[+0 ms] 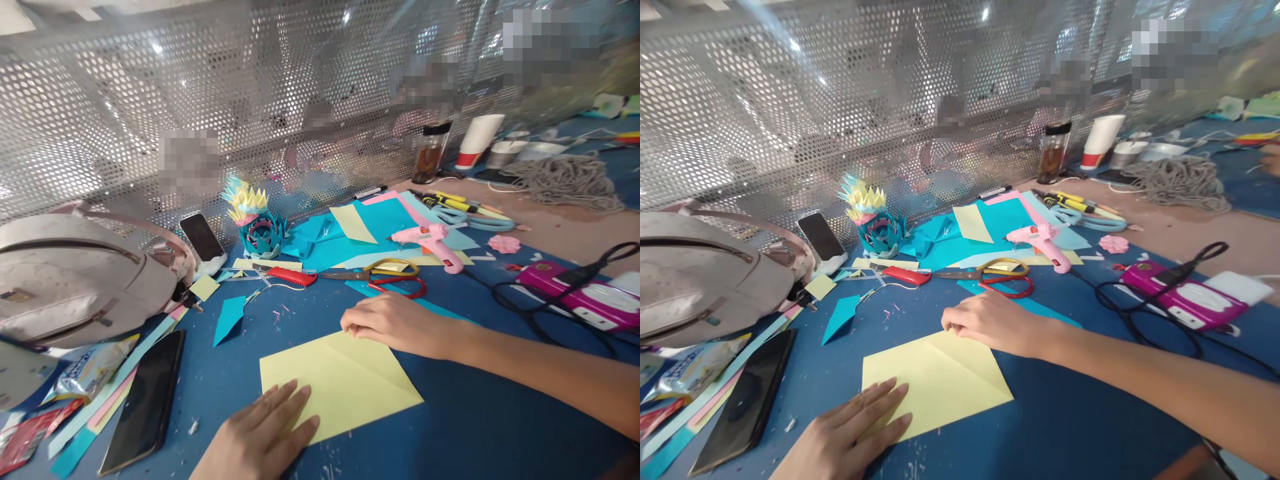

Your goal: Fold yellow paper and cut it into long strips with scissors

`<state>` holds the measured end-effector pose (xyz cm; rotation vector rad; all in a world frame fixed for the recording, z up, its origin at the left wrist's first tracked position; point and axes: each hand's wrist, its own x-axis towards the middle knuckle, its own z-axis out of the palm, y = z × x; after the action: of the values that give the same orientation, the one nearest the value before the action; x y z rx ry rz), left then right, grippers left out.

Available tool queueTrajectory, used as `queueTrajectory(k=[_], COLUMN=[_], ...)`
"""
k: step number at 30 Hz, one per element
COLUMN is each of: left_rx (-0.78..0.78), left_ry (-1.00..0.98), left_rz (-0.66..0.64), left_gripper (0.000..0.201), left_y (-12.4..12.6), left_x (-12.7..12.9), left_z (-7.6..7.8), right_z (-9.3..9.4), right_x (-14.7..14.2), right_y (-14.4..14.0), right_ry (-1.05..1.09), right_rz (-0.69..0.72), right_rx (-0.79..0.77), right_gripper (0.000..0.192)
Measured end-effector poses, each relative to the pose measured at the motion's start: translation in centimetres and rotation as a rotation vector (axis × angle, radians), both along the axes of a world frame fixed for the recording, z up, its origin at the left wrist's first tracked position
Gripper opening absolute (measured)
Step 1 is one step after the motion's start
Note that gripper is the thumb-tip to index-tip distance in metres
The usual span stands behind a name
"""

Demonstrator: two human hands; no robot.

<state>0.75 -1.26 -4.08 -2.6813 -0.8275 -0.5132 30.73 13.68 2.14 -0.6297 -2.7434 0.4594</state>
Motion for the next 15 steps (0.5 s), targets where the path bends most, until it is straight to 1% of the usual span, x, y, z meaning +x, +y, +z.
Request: queueTrajectory(k=[5, 9, 12, 15], left_rx=[0.023, 0.016, 0.008, -0.002], left_ry=[-0.036, -0.011, -0.013, 0.000], left_rz=[-0.006, -0.038, -0.031, -0.018], left_gripper=[0.040, 0.044, 0.044, 0.040], left_y=[0.2, 0.3, 0.3, 0.3], left_x=[0.0, -0.1, -0.1, 0.2], left_z=[-0.2, -0.2, 0.0, 1.0], right_z=[-1.1, -0.9, -0.5, -0.3], right_x=[-0.1, -0.3, -0.2, 0.0], right_y=[0.2, 0.2, 0.3, 0.5], right_ry=[0.074, 0.047, 0.022, 0.001], right_rz=[-0.019, 0.001, 0.008, 0.007], right_rx=[0.048, 0.055, 0.010, -0.062], right_gripper=[0.022, 0.024, 0.024, 0.021])
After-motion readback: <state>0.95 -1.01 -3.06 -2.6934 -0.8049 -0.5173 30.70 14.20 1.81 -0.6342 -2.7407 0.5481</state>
